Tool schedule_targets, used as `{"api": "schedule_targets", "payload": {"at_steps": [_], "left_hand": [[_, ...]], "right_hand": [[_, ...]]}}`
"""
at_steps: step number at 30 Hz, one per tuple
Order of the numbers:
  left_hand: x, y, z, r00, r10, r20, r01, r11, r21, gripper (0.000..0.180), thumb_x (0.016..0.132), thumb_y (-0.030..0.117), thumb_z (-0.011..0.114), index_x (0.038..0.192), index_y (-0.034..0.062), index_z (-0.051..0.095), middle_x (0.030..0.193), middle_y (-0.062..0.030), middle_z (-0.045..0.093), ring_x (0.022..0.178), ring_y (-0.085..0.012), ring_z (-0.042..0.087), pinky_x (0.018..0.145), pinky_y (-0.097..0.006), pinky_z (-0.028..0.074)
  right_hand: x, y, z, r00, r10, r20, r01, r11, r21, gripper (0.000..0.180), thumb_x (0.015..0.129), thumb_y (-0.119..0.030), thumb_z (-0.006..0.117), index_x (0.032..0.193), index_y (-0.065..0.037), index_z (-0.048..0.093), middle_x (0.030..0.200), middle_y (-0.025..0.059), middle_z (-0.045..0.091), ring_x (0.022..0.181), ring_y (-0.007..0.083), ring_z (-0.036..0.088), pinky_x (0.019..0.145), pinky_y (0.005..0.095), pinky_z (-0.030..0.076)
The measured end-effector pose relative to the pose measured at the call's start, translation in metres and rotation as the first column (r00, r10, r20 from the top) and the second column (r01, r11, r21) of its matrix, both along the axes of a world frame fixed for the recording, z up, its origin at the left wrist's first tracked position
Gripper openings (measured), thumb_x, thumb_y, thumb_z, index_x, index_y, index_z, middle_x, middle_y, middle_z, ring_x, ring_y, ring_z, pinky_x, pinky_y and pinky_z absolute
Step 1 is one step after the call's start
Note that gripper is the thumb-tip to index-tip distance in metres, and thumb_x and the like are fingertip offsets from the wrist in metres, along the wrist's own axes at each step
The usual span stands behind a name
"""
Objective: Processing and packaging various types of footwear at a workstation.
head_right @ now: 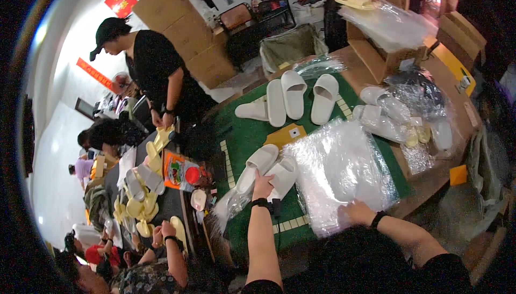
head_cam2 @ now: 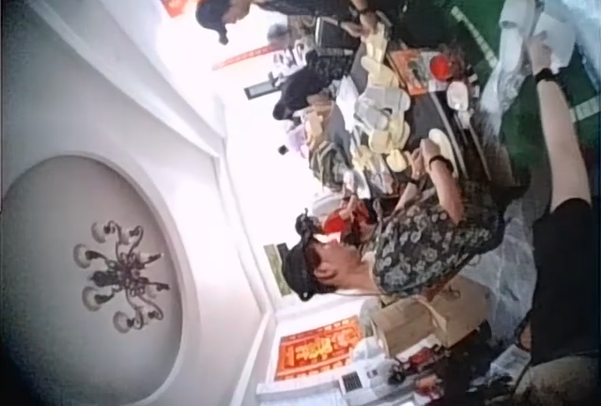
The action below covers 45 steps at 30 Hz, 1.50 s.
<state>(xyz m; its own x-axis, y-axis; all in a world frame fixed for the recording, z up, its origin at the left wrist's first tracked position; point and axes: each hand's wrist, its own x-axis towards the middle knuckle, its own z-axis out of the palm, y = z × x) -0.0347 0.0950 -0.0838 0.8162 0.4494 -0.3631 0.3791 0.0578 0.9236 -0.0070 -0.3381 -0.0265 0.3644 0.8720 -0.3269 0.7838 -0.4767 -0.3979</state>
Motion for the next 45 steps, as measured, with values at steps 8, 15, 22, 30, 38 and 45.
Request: {"api": "schedule_targets", "payload": {"at_steps": [8, 15, 22, 30, 38, 45], "left_hand": [[-0.013, -0.016, -0.006, 0.991, -0.038, 0.125, 0.010, 0.976, 0.219, 0.042, 0.065, -0.009, 0.055, 0.102, 0.0070, 0.063, 0.121, -0.0188, 0.044, 0.112, -0.0330, 0.045, 0.095, -0.037, 0.039], [0.015, -0.155, 0.185, 0.892, 0.411, 0.191, -0.046, 0.501, -0.864, 0.036, 0.085, 0.003, 0.043, 0.120, 0.0047, 0.040, 0.119, -0.0179, 0.047, 0.113, -0.0329, 0.044, 0.096, -0.052, 0.035], [0.054, -0.295, 0.228, 0.839, 0.533, 0.107, 0.019, 0.168, -0.986, 0.037, 0.091, 0.019, 0.038, 0.123, -0.0009, 0.036, 0.127, -0.0206, 0.040, 0.120, -0.0360, 0.036, 0.102, -0.051, 0.028], [0.034, -0.333, 0.109, 0.968, -0.249, 0.015, 0.225, 0.847, -0.481, 0.035, 0.083, 0.022, 0.056, 0.113, 0.0036, 0.053, 0.109, -0.0094, 0.053, 0.098, -0.0240, 0.050, 0.085, -0.035, 0.042], [-0.080, -0.335, 0.061, 0.748, -0.568, -0.344, 0.543, 0.224, 0.810, 0.043, 0.083, 0.026, 0.052, 0.125, 0.0172, 0.045, 0.130, -0.0215, 0.038, 0.118, -0.0383, 0.039, 0.097, -0.047, 0.032], [-0.084, -0.346, 0.045, 0.686, -0.633, -0.359, 0.570, 0.161, 0.806, 0.043, 0.086, 0.023, 0.043, 0.130, 0.0228, 0.042, 0.139, -0.0188, 0.030, 0.124, -0.0386, 0.034, 0.098, -0.051, 0.030]], "right_hand": [[-0.008, 0.000, 0.000, 0.998, -0.048, 0.049, 0.054, 0.989, -0.140, 0.064, 0.072, -0.031, 0.062, 0.128, -0.011, 0.040, 0.117, 0.0202, 0.048, 0.112, 0.0428, 0.041, 0.086, 0.0512, 0.040], [-0.004, -0.019, -0.007, 0.992, -0.030, 0.120, 0.043, 0.994, -0.102, 0.062, 0.076, -0.033, 0.060, 0.130, -0.011, 0.038, 0.115, 0.0198, 0.052, 0.112, 0.0408, 0.043, 0.085, 0.0496, 0.042], [0.002, -0.049, 0.008, 0.577, -0.129, -0.806, 0.516, 0.823, 0.238, 0.064, 0.076, -0.033, 0.060, 0.130, -0.006, 0.037, 0.120, 0.0219, 0.049, 0.111, 0.0383, 0.046, 0.091, 0.0449, 0.040], [0.014, -0.050, 0.000, 0.772, 0.397, -0.496, -0.189, 0.889, 0.417, 0.048, 0.075, -0.026, 0.061, 0.117, -0.006, 0.050, 0.096, 0.0160, 0.061, 0.096, 0.0315, 0.057, 0.083, 0.0404, 0.044], [0.077, -0.049, 0.044, 0.778, -0.616, -0.126, 0.628, 0.750, 0.208, 0.025, 0.073, -0.036, 0.058, 0.082, -0.014, 0.067, 0.109, 0.0288, 0.050, 0.106, 0.0464, 0.044, 0.087, 0.0481, 0.038], [0.100, 0.009, 0.006, 0.829, -0.549, -0.101, 0.547, 0.763, 0.345, 0.033, 0.067, -0.038, 0.060, 0.096, -0.022, 0.067, 0.119, 0.0317, 0.038, 0.120, 0.0513, 0.025, 0.098, 0.0545, 0.023]]}}
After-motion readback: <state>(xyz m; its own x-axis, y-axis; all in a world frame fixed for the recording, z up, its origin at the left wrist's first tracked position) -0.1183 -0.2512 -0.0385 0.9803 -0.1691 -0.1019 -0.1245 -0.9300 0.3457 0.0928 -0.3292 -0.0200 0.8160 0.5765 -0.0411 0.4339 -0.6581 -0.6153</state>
